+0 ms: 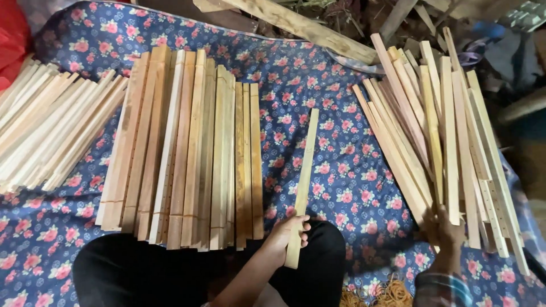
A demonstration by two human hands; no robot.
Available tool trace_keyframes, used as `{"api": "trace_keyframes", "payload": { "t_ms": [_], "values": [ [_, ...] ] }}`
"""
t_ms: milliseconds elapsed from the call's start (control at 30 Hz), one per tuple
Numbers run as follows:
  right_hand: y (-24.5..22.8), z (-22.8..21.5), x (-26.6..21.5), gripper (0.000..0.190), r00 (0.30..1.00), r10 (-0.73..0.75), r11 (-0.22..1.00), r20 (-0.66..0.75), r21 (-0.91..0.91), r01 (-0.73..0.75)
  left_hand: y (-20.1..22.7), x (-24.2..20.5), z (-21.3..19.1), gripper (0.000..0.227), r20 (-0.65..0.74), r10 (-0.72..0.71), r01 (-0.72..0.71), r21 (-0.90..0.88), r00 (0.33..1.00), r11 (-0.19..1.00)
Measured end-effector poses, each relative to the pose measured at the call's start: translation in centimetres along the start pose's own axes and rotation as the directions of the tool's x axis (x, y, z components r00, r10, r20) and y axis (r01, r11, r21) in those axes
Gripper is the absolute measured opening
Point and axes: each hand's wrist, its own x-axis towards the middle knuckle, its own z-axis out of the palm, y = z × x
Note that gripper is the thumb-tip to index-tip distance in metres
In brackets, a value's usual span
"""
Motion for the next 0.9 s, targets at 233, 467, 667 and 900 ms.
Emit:
{"api": "trace_keyframes", "payload": {
  "t_ms": [233, 467, 667, 900],
  "values": [
    [-2.2, 9.6, -13.3, 0.083, 0.995, -0.062, 0.926, -0.082, -0.377, 0.026, -0.1, -0.4, 0.4, 0.019, 0.056, 0.016, -0.015, -0.013, 0.998, 1.000],
    [0.4, 14.8, -18.1, 0.063, 0.984, -0.031, 0.859, 0.177, -0.498, 0.117, -0.4, 0.3, -0.7, 0.024, 0.043, 0.016, -0.019, 0.070, 0.999, 0.997],
    [-8.4, 12.2, -17.8, 0.063, 0.966, 0.029, 0.715, 0.257, -0.681, 0.160, -0.6, 0.0, -0.7, 0.029, 0.091, 0.001, -0.004, 0.035, 0.996, 0.999],
    [-5.4, 18.3, -11.4, 0.054, 0.974, -0.182, 0.755, 0.131, -0.617, 0.224, -2.2, 2.0, -1.8, 0.027, 0.133, -0.060, 0.065, -0.028, 0.989, 0.998]
  ]
}}
